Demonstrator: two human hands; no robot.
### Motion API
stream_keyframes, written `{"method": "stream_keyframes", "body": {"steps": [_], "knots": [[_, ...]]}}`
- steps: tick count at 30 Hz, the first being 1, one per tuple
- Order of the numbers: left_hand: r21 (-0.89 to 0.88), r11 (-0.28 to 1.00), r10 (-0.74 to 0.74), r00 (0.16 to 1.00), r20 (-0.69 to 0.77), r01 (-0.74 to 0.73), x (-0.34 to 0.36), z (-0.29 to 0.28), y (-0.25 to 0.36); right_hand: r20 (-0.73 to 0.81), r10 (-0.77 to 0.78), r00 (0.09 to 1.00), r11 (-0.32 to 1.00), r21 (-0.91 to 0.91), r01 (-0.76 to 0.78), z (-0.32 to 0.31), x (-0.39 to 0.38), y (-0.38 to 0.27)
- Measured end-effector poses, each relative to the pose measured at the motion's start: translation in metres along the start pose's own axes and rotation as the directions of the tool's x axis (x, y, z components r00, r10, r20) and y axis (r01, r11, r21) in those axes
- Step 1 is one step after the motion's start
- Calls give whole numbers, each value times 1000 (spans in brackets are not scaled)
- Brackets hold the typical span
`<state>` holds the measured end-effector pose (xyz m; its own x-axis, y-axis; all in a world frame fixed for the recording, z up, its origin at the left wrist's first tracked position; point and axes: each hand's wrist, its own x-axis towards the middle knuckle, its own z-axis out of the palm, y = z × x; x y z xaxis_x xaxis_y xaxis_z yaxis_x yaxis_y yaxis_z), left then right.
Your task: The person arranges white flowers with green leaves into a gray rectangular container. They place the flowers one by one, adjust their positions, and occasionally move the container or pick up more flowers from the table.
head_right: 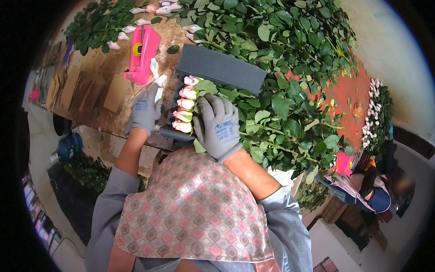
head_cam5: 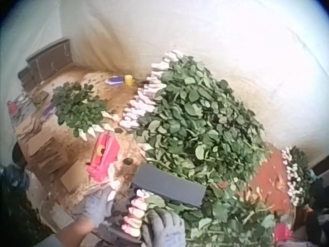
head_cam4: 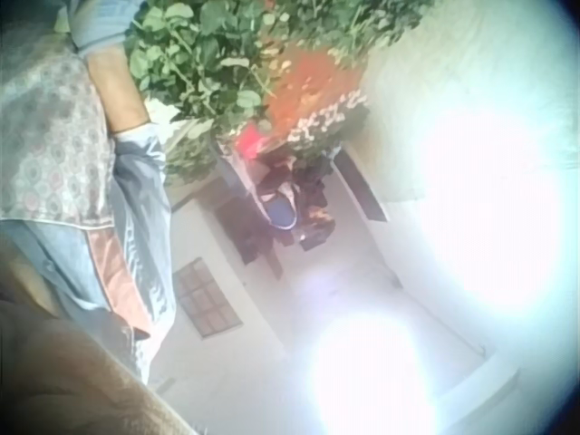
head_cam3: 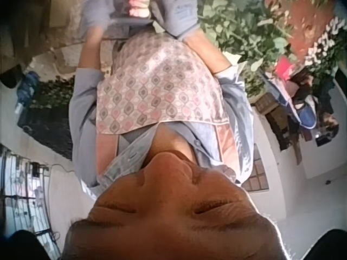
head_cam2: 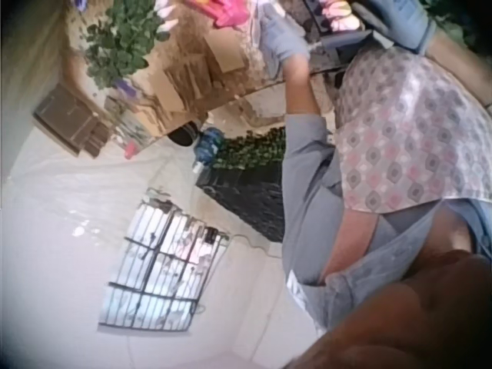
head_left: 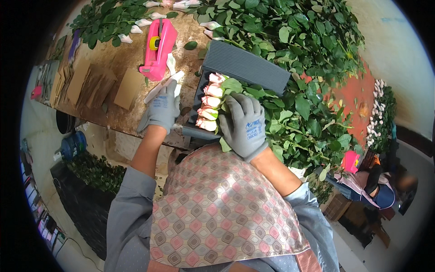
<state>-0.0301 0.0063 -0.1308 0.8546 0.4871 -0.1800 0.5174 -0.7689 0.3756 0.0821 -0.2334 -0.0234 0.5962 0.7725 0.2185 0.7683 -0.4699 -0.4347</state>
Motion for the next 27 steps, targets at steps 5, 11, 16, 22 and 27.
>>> {"method": "stream_keyframes", "body": {"steps": [5, 11, 16, 22, 27], "knots": [[-74, 997, -18, 999, -51, 14, 20, 0, -3, 9, -3, 1000, 1000, -5, 3, -1, 1, -1], [3, 996, -93, 988, 124, 94, 28, -11, 3, 1, -7, 1000, 1000, -3, 7, -1, -1, 1], [-76, 995, -78, 986, -145, 67, -7, -41, -5, -6, 9, 1000, 1000, 11, -9, -3, 1, -1], [-54, 996, -73, 995, -64, 69, -12, -36, -42, 14, 11, 1000, 1000, -3, -11, -1, -1, 0], [-145, 981, -144, 985, -91, 130, -15, -42, -35, -7, -7, 1000, 1000, 3, 7, -1, 1, -1]]}}
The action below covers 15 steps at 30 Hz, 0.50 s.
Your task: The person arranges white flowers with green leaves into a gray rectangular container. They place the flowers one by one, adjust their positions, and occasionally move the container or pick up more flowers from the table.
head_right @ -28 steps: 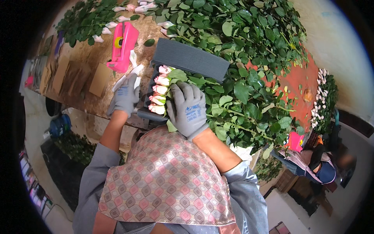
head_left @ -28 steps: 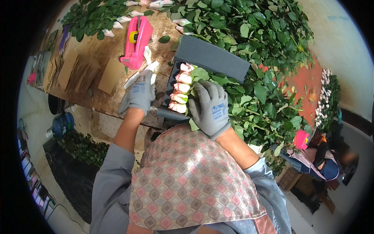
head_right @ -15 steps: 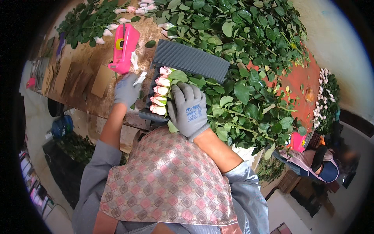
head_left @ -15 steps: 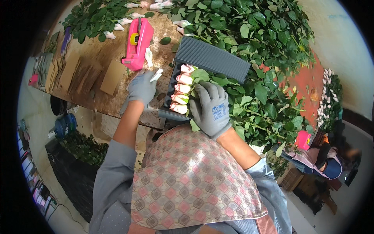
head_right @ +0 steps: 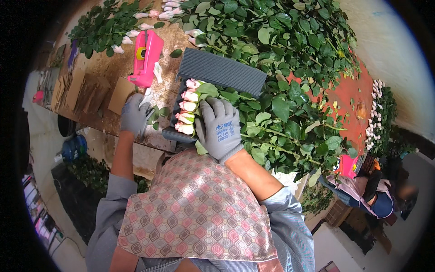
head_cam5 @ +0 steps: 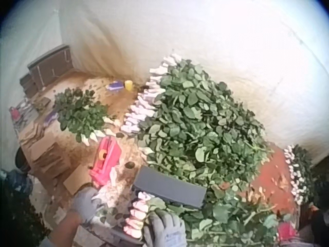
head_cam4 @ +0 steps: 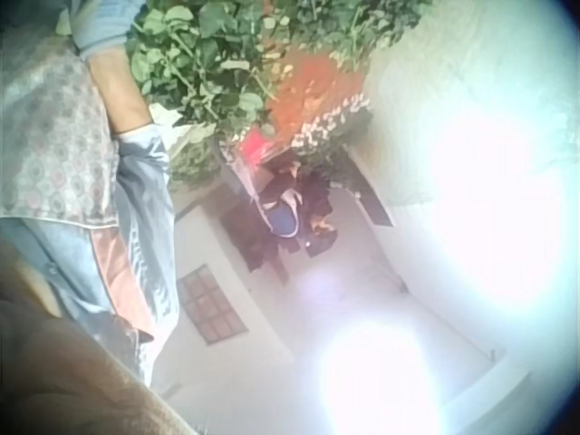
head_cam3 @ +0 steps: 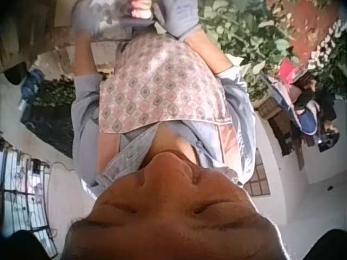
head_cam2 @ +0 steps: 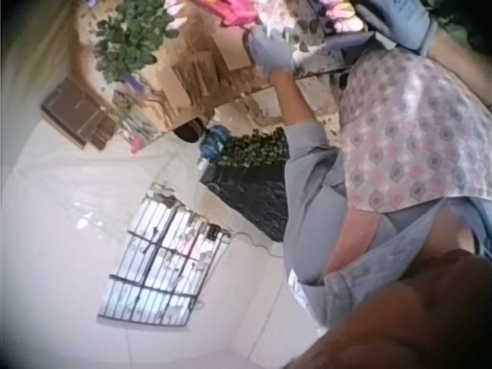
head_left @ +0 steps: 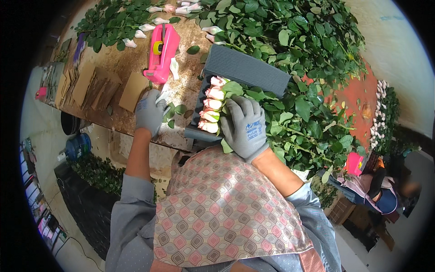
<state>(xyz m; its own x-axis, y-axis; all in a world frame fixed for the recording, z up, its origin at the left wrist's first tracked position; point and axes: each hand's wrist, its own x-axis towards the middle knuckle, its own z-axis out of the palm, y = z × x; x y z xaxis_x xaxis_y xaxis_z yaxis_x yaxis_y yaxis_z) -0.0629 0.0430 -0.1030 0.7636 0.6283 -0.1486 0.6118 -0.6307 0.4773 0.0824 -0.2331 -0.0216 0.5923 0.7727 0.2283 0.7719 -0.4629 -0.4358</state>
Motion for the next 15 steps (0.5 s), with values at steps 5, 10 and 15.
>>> {"method": "stream_keyframes", "body": {"steps": [5, 10, 15], "knots": [[-14, 998, 57, 997, -46, -58, -17, -24, -34, -12, 10, 1000, 1000, 5, -10, -1, -1, 0], [-5, 1000, 14, 999, 33, -14, -23, -37, -46, -9, -1, 1000, 1000, -8, 1, 3, -2, 2], [-49, 996, 70, 997, 14, -69, 1, 2, -26, 11, -4, 1000, 1000, -16, 4, 3, -3, 2]]}}
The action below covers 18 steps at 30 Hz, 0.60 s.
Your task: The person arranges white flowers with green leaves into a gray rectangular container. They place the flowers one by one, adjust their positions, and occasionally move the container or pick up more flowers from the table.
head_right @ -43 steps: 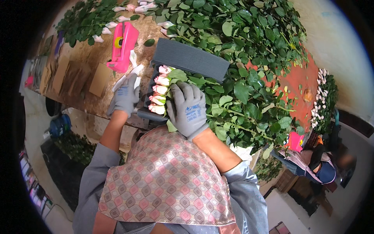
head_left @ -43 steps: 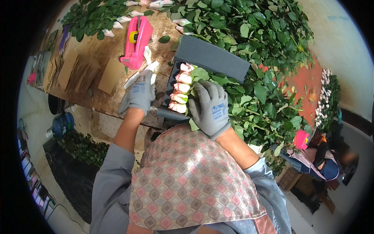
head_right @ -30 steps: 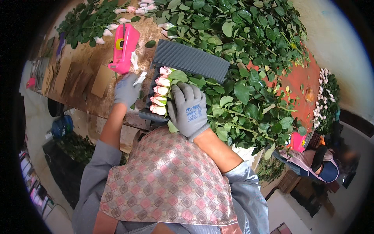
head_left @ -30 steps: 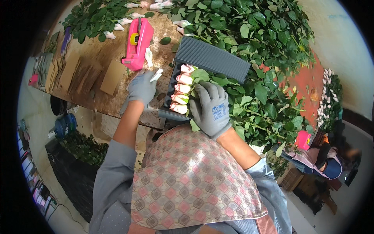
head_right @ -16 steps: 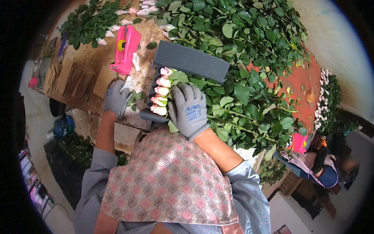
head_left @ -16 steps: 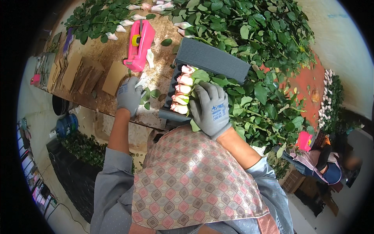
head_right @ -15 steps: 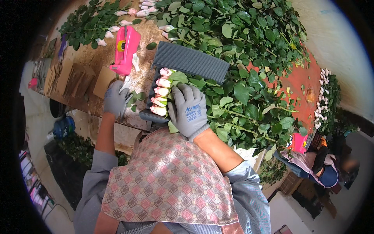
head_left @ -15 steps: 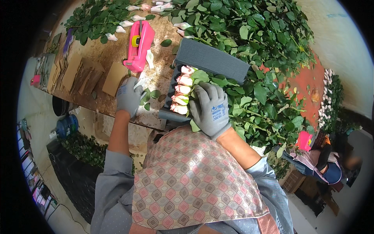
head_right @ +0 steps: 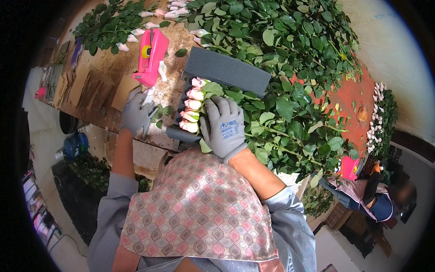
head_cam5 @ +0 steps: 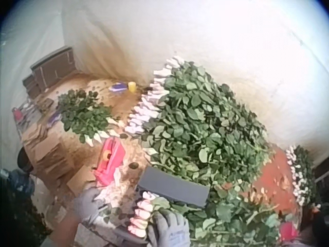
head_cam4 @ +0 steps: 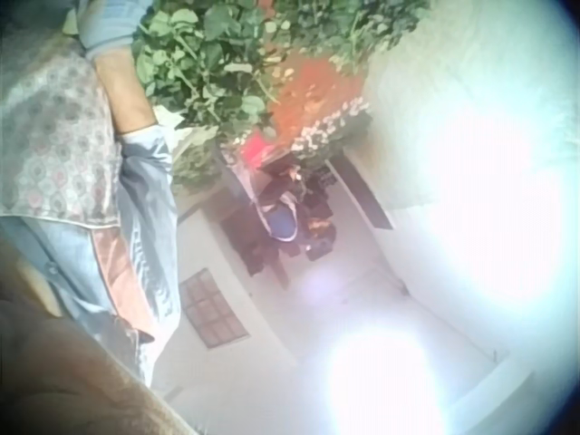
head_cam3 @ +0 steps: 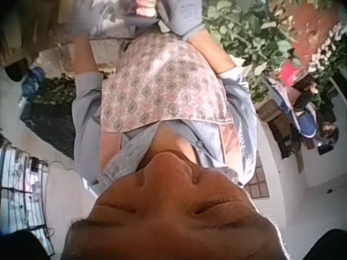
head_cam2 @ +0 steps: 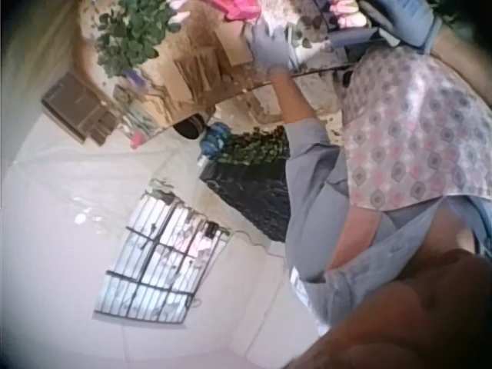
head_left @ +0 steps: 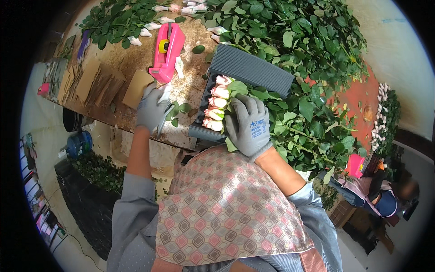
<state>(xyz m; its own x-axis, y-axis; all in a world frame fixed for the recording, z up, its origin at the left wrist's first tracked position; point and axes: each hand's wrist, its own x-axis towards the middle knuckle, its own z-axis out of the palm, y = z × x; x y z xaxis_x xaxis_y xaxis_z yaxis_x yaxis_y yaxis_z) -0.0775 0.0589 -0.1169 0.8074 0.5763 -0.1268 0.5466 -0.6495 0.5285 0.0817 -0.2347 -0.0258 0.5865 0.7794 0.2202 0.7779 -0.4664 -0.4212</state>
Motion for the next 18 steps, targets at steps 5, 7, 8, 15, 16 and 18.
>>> {"method": "stream_keyframes", "body": {"steps": [5, 7, 8, 15, 16, 18], "knots": [[106, 994, -32, 996, 79, 23, 21, 17, 12, -9, -4, 1000, 1000, 1, 4, -1, -1, 0], [54, 998, 6, 998, 66, -9, 22, 7, 17, -10, 6, 1000, 1000, 4, -6, -1, -1, 0], [5, 1000, 23, 998, 64, -23, 16, -9, 22, -11, 12, 1000, 1000, 6, -12, -2, 0, 0], [498, 862, -391, 753, 529, 97, -68, -79, -46, -16, 19, 1000, 1000, 0, -19, -3, 1, -2], [540, 840, -382, 763, 522, 52, -83, -86, -58, -20, 21, 1000, 1000, -1, -21, -2, 0, -2], [614, 789, -365, 780, 509, -32, -110, -94, -73, -23, 19, 1000, 1000, -3, -20, -1, -1, -1]]}}
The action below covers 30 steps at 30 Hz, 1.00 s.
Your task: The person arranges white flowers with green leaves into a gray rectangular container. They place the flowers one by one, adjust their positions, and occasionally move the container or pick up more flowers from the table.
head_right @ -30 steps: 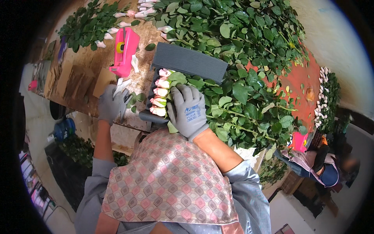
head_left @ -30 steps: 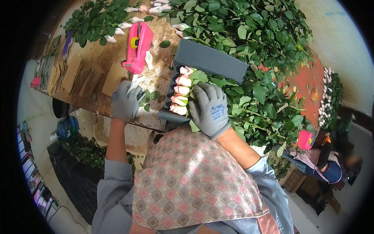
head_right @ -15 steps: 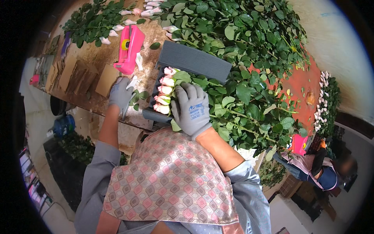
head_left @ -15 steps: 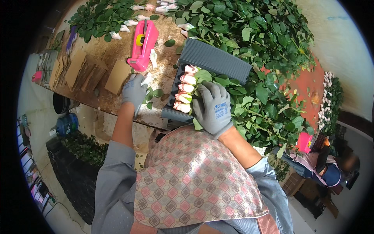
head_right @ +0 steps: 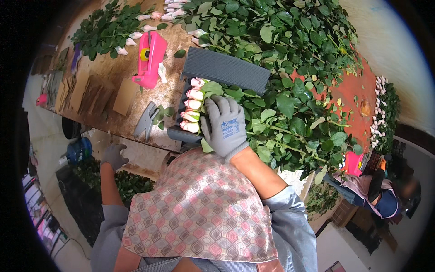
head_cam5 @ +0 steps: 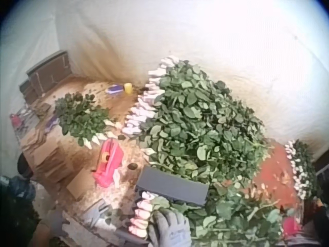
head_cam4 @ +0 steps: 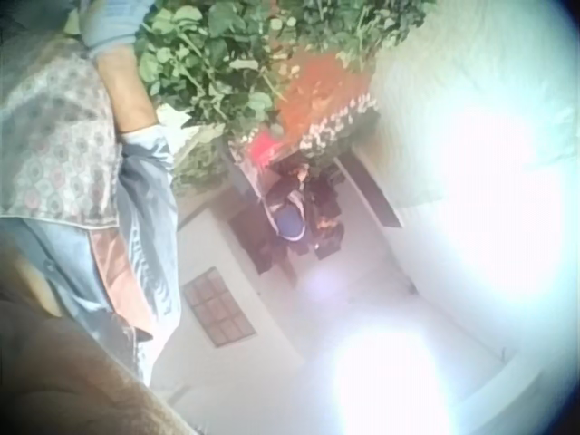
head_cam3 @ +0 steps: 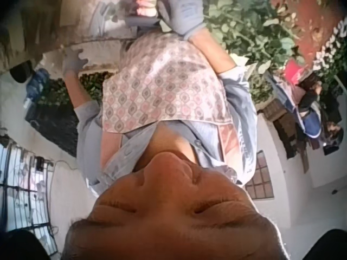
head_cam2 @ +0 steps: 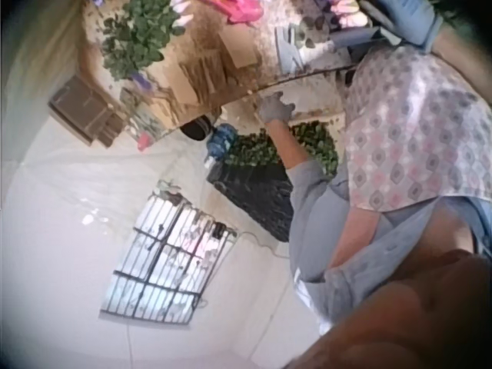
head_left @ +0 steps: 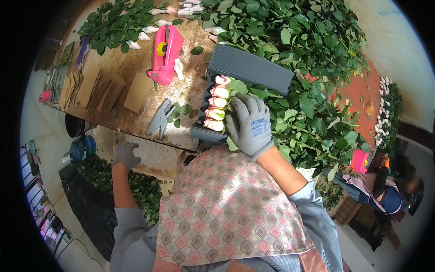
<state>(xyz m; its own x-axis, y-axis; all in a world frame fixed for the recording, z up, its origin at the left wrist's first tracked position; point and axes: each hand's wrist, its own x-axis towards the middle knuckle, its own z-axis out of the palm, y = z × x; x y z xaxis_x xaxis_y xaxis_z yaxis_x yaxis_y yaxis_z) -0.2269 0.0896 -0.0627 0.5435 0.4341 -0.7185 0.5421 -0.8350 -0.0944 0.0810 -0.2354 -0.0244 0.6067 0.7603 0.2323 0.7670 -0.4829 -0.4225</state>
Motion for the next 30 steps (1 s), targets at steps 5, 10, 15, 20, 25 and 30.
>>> {"method": "stream_keyframes", "body": {"steps": [5, 10, 15, 20, 25, 30], "knots": [[-201, 979, -120, 911, -395, 42, 15, 25, 42, 15, -18, 1000, 1000, -9, 18, 0, 0, -1], [-171, 973, 25, 808, -589, -155, 48, -10, 113, 25, -7, 1000, 1000, -21, 8, 0, 0, -1], [-220, 971, -74, 760, -645, -92, 73, 5, 101, -7, -5, 1000, 1000, -12, 5, 0, -2, -2], [-164, 944, 41, 596, -802, -285, 76, -16, 93, -8, 10, 1000, 1000, -22, -11, -2, -2, -3], [-237, 921, 91, 762, -642, -310, 69, -20, 140, -5, 2, 1000, 1000, -20, -2, -1, -3, -2], [-251, 949, 46, 875, -481, -188, 62, -29, 182, -12, -5, 1000, 1000, -7, 5, -2, -2, -5]]}}
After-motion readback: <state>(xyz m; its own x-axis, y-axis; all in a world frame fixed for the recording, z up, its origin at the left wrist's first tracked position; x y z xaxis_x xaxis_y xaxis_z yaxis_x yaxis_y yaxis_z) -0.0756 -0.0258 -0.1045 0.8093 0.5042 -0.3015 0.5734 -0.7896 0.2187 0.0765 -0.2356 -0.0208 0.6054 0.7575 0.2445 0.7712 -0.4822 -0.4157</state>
